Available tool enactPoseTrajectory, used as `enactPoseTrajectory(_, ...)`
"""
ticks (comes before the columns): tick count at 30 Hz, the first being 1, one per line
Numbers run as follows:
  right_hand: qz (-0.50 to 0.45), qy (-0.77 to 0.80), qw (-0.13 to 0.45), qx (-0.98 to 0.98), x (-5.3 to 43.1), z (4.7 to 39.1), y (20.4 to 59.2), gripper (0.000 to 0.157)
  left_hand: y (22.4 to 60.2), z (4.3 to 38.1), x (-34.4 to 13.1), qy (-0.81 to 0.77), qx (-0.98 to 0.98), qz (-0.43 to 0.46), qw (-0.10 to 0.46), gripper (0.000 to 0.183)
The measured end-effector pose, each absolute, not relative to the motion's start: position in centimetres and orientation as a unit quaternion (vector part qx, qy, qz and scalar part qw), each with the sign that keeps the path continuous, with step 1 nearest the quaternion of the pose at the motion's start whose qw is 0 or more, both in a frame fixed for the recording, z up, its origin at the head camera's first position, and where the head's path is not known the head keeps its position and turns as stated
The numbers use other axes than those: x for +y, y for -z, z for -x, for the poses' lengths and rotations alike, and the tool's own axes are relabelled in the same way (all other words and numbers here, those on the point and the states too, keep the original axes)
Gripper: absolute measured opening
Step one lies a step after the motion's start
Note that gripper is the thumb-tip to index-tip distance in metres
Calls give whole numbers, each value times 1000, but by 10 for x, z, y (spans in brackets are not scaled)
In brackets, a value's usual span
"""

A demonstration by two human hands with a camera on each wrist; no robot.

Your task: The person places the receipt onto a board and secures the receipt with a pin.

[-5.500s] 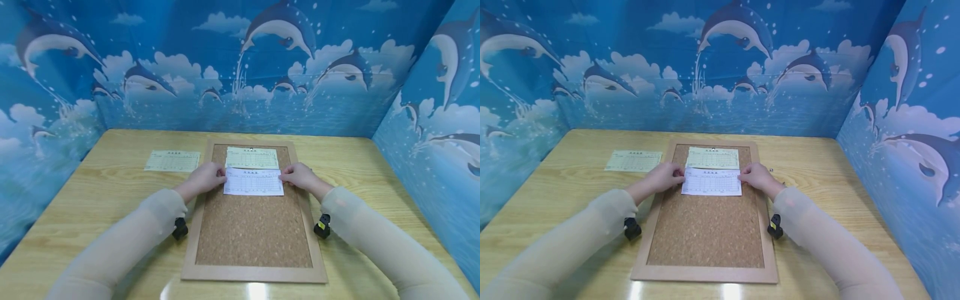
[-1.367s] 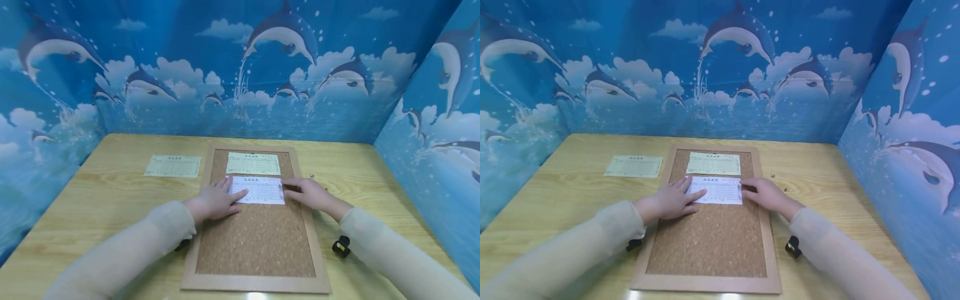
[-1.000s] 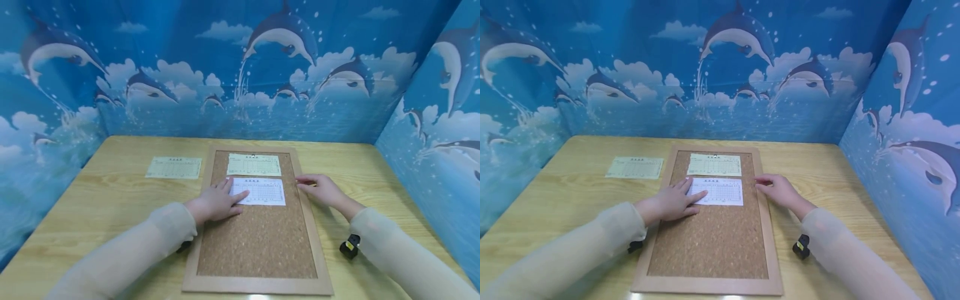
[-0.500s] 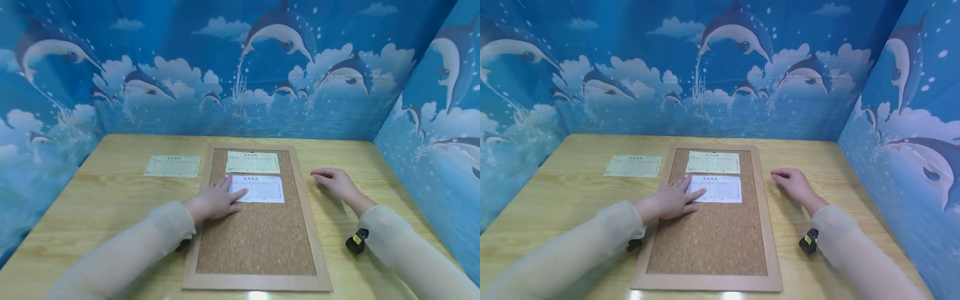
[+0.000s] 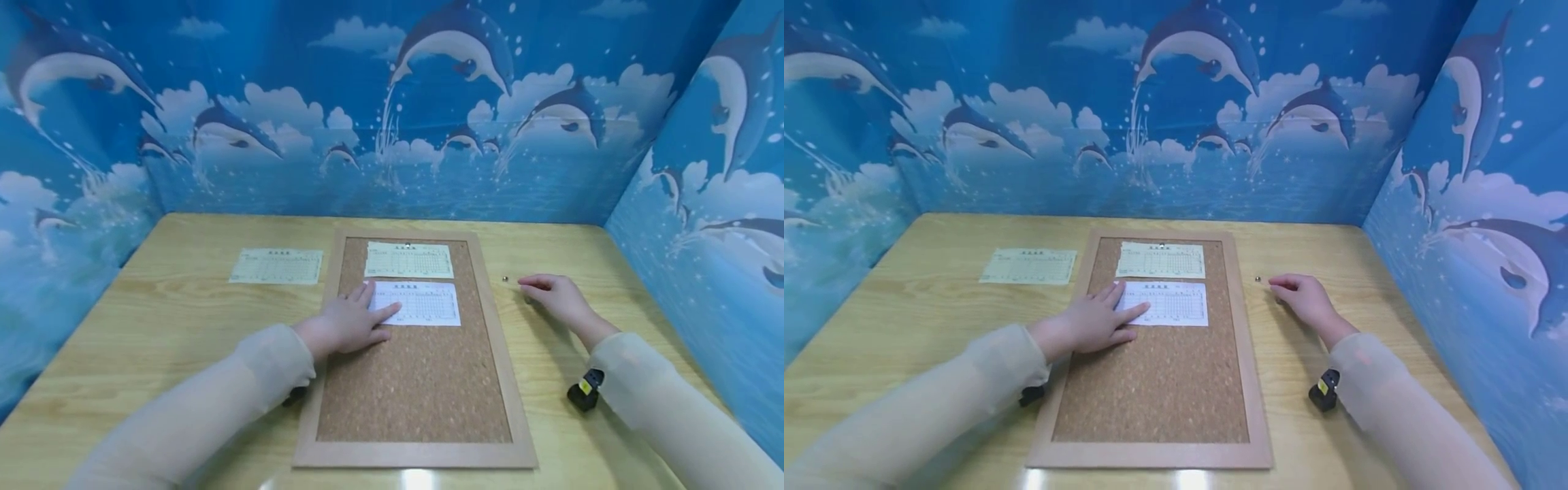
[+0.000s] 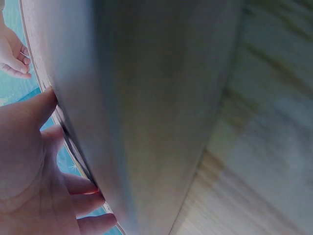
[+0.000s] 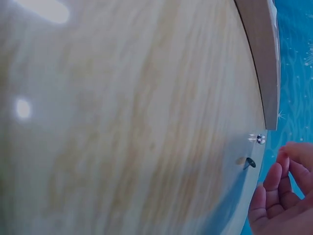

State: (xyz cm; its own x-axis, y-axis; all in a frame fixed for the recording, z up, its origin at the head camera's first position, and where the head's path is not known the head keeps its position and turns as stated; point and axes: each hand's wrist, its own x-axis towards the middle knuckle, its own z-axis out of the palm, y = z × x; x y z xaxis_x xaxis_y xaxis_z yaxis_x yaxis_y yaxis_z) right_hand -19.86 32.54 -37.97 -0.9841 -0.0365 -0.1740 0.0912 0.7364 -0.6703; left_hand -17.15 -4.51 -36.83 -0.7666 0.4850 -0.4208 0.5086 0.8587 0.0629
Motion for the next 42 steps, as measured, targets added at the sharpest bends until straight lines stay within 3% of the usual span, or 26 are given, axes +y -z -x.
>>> enactPoseTrajectory(23,1,326,86,941,308,217,390,33,369,174,-48,34,939,-262,222,58)
enactPoseTrajectory(42,-12,305,94,948,306,228,391,36,370,174,-45,36,938,-265,221,58)
